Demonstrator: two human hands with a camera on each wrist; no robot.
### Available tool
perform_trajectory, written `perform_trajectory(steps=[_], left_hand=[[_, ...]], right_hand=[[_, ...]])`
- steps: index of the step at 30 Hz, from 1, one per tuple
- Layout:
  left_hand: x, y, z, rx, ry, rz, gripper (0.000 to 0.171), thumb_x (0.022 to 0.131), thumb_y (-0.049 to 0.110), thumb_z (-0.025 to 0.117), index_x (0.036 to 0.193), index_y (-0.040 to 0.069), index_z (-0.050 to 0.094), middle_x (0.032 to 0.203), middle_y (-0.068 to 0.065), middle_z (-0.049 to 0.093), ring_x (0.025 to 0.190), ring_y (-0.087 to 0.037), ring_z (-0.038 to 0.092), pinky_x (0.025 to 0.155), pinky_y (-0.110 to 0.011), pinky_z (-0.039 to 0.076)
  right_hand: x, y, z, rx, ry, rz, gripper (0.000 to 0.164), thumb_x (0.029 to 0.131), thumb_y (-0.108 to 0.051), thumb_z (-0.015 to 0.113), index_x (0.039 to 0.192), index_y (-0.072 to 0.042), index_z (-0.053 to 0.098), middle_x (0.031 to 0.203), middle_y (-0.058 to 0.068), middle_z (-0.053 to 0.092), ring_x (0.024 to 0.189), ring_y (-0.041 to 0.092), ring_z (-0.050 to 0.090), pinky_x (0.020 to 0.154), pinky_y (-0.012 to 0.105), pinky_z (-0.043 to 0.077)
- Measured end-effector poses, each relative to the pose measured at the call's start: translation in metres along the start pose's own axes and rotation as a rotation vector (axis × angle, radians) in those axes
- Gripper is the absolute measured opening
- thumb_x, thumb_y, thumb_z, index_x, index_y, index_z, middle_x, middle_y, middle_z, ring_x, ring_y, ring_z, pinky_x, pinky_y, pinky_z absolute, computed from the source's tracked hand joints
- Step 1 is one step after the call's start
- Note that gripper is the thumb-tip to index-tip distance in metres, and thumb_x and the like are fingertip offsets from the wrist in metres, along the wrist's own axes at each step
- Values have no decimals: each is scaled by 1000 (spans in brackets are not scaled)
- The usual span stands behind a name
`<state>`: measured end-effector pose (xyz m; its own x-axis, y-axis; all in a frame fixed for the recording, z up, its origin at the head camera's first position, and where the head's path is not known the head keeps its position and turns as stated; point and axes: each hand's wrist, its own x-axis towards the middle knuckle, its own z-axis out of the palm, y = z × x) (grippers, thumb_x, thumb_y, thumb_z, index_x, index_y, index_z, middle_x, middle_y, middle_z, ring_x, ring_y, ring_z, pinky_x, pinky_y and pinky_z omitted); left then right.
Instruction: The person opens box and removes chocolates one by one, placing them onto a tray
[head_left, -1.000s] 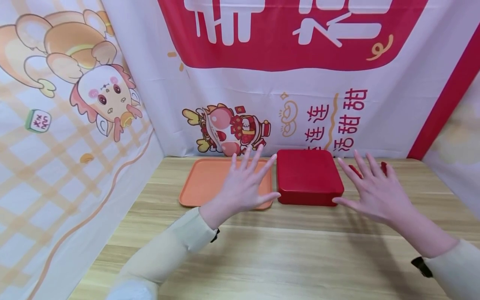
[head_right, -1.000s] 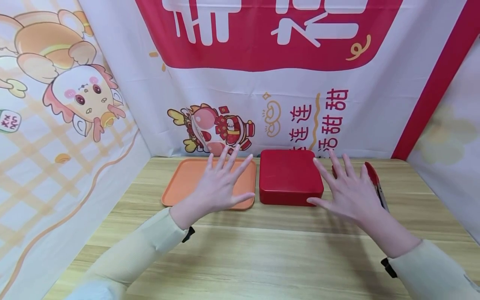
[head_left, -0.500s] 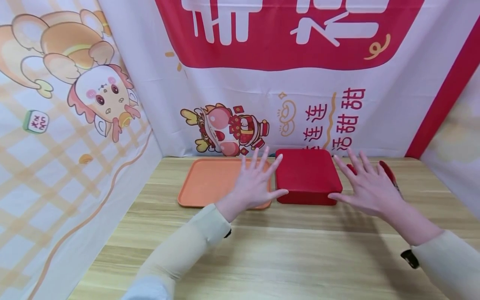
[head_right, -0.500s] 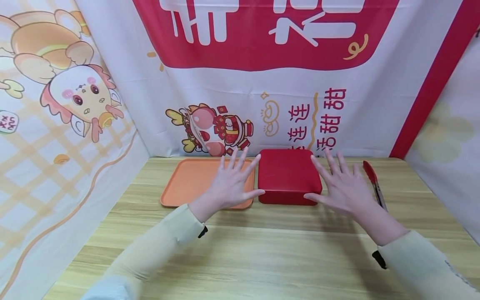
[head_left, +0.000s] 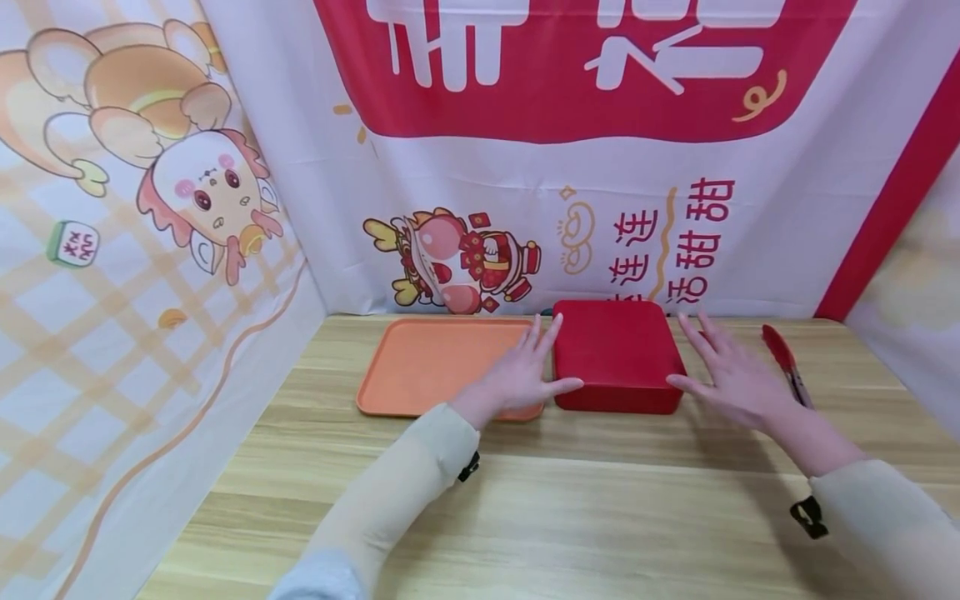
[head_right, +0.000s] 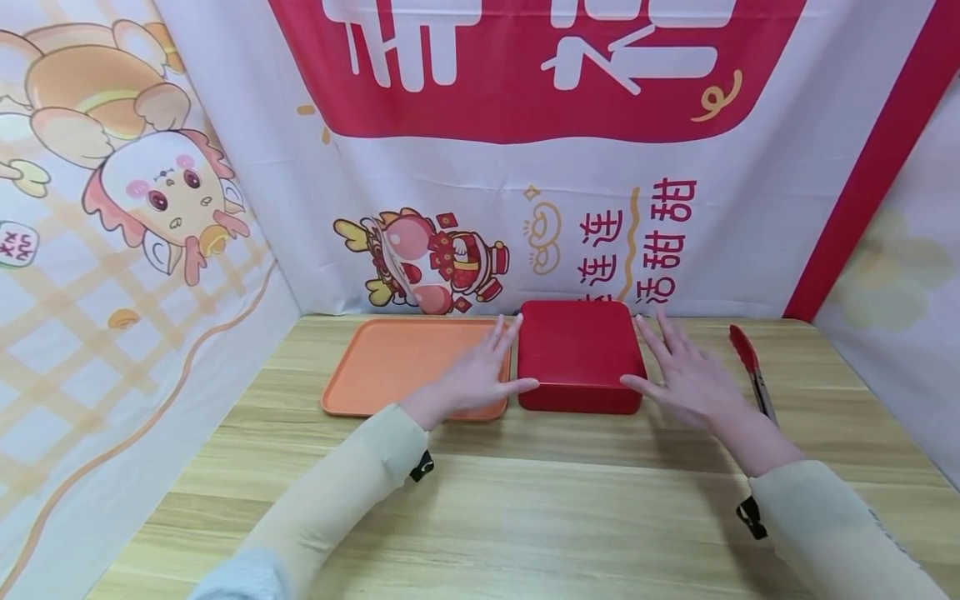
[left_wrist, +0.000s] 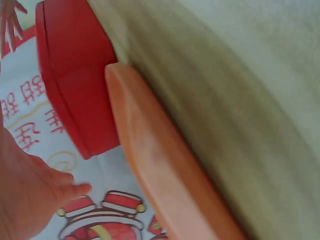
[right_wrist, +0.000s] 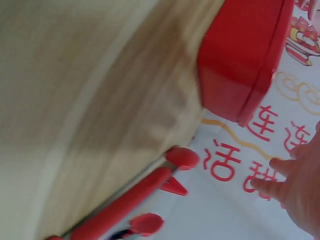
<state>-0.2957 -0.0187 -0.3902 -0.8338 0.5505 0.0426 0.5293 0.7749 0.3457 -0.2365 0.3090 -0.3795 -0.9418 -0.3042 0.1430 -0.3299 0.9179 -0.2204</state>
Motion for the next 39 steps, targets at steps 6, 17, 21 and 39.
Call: perform_trajectory(steps=[6,17,21,39], left_hand=[[6,-6,12,-219,-25,9,110,76,78,55,152,41,-15,163,0,-7,146,-27,16,104,-51,39],[18,-11,34,-371,24,8,118,76,61,72,157,27,-7,162,0,9,142,-21,23,107,-44,36],[22,-12,40,-422,41,20,118,77,56,75,157,23,-5,159,0,20,134,-20,35,105,-39,40],[27,-9,39,-445,-20,-61,110,77,41,81,158,20,9,155,-3,28,132,-21,36,97,-34,46]], right_hand=[[2,7,13,137,-49,27,94,93,-57,52,156,-22,-9,159,24,-1,140,50,11,95,76,26],[8,8,32,396,-103,101,104,90,-55,59,155,-18,-13,160,24,-2,140,50,11,98,74,23],[11,12,41,458,-100,120,105,90,-52,62,154,-18,-15,159,26,-1,137,52,15,97,72,28],[17,2,57,607,-126,206,114,85,-54,68,154,-18,-15,156,28,5,134,52,17,101,69,29]])
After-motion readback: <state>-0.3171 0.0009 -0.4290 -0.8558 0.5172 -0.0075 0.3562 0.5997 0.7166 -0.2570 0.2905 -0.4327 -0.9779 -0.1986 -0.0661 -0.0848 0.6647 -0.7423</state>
